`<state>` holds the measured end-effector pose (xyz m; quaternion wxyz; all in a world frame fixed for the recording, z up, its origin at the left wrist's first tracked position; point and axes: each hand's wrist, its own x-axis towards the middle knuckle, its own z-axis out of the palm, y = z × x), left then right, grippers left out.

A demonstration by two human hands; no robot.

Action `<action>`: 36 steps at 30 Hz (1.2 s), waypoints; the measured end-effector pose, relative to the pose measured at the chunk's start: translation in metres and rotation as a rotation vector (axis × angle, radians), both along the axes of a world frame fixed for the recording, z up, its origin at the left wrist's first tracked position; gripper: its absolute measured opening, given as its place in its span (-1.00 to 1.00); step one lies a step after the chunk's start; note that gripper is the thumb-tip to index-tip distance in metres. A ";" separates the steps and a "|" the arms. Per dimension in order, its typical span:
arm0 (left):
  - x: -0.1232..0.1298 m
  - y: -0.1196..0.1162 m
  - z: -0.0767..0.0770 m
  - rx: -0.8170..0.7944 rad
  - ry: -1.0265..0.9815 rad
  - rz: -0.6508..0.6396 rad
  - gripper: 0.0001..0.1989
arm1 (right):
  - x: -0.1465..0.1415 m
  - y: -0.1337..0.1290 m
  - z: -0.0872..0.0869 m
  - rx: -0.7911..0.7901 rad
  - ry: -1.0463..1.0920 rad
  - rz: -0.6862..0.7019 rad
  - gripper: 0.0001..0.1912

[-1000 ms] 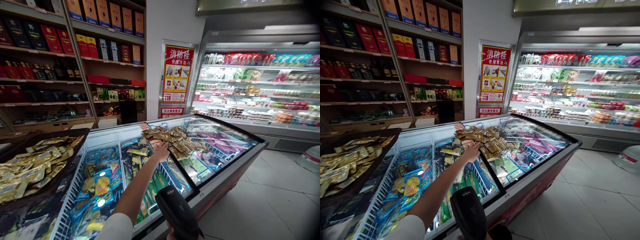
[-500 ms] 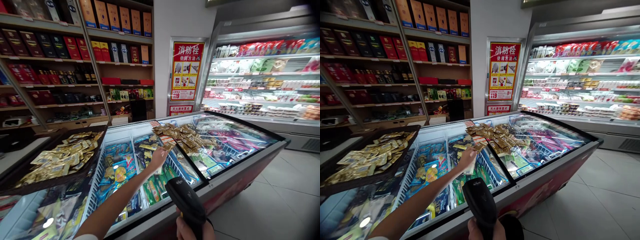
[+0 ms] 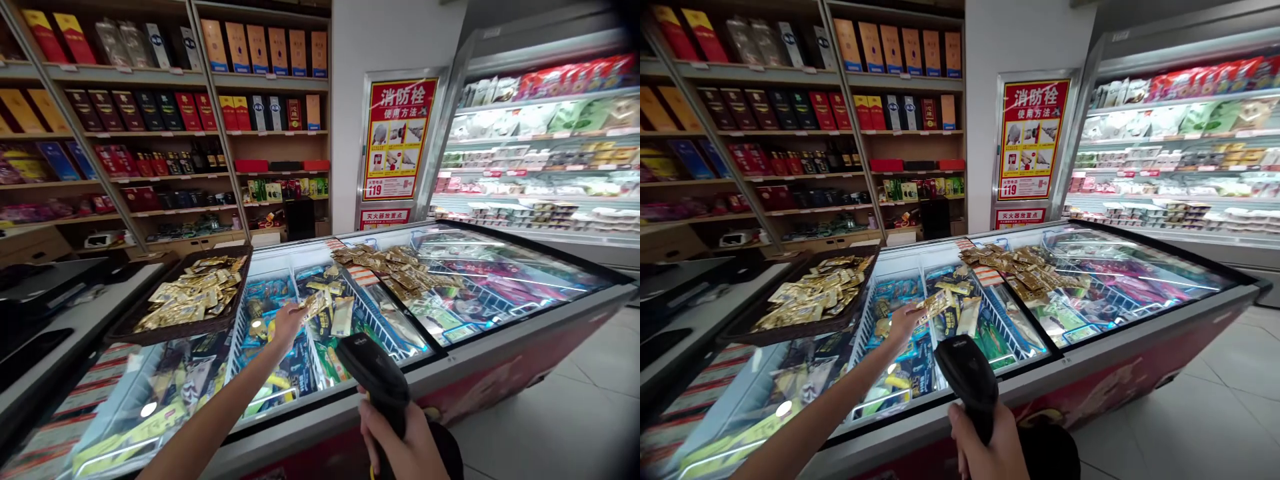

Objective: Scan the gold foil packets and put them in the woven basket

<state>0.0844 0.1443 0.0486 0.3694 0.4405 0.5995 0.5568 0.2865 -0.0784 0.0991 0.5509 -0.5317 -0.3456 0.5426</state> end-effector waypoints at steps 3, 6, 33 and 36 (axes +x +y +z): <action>-0.042 -0.030 0.017 0.027 -0.131 0.055 -0.64 | -0.010 0.011 0.019 0.105 -0.007 0.158 -0.42; -0.078 -0.057 0.036 0.082 -0.219 0.124 -0.51 | -0.030 0.023 0.040 0.219 0.069 0.254 -0.43; -0.132 -0.113 0.107 0.249 -0.257 0.189 -0.56 | -0.089 0.046 0.061 0.323 -0.138 0.465 -0.52; -0.128 -0.117 0.093 0.030 -0.396 0.116 -0.62 | -0.083 0.046 0.054 0.292 -0.149 0.460 -0.54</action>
